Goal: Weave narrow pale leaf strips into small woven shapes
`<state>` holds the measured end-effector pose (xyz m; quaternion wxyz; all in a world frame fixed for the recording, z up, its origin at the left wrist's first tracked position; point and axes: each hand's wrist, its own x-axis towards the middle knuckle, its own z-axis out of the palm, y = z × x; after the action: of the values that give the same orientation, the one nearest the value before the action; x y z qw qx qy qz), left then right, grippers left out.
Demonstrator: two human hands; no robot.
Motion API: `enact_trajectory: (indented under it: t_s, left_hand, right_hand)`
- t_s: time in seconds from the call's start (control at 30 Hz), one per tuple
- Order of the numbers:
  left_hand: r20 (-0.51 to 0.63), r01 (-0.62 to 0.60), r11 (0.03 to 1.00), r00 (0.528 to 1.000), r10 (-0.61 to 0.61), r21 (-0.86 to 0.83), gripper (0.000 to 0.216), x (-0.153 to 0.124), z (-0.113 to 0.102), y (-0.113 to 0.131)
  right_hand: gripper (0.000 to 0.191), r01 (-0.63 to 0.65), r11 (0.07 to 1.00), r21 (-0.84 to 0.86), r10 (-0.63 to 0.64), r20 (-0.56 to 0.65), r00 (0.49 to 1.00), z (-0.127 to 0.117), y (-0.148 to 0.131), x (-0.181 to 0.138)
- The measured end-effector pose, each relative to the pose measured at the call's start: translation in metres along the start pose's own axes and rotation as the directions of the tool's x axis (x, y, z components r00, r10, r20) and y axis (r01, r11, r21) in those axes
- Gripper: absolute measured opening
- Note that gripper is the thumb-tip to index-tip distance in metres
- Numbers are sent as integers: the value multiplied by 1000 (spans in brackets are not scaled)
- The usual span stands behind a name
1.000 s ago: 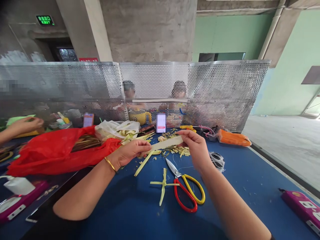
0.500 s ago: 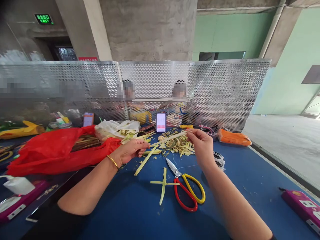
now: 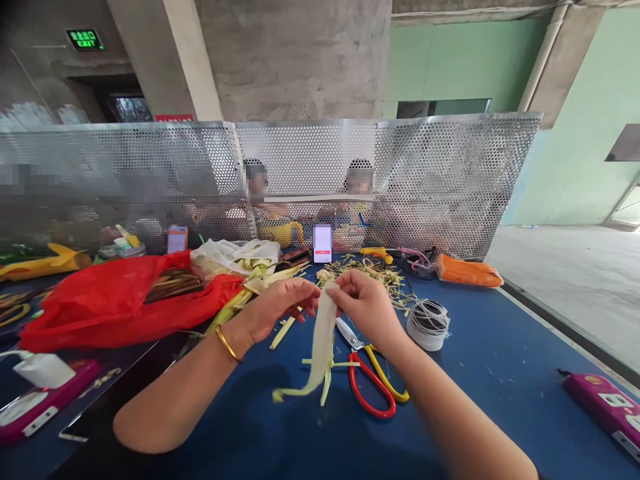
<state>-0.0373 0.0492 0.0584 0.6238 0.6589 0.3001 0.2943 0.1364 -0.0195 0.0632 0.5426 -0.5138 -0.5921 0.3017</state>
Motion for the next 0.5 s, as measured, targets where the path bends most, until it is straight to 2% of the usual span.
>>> enact_trajectory:
  t_s: [0.13,0.23,0.4,0.5]
  left_hand:
    - [-96,-120,992,988,124,44,30,-5,16,1]
    - [-152,-151,988,976,154,32,22,-5,18,0]
    - [-169,-162,986,972,166,38,19,-4,18,-3]
    - [-180,-192,979,963,201,63,19,-3,19,-6]
  right_hand:
    - [17,42,996,-85,-38,47,998,9,6,-4]
    - [15,72,997,-30,-69,78,995,9,6,-3]
    - [14,64,997,40,-64,4,998,9,6,-1]
    - [15,71,997,8,-71,-14,997,12,9,-2]
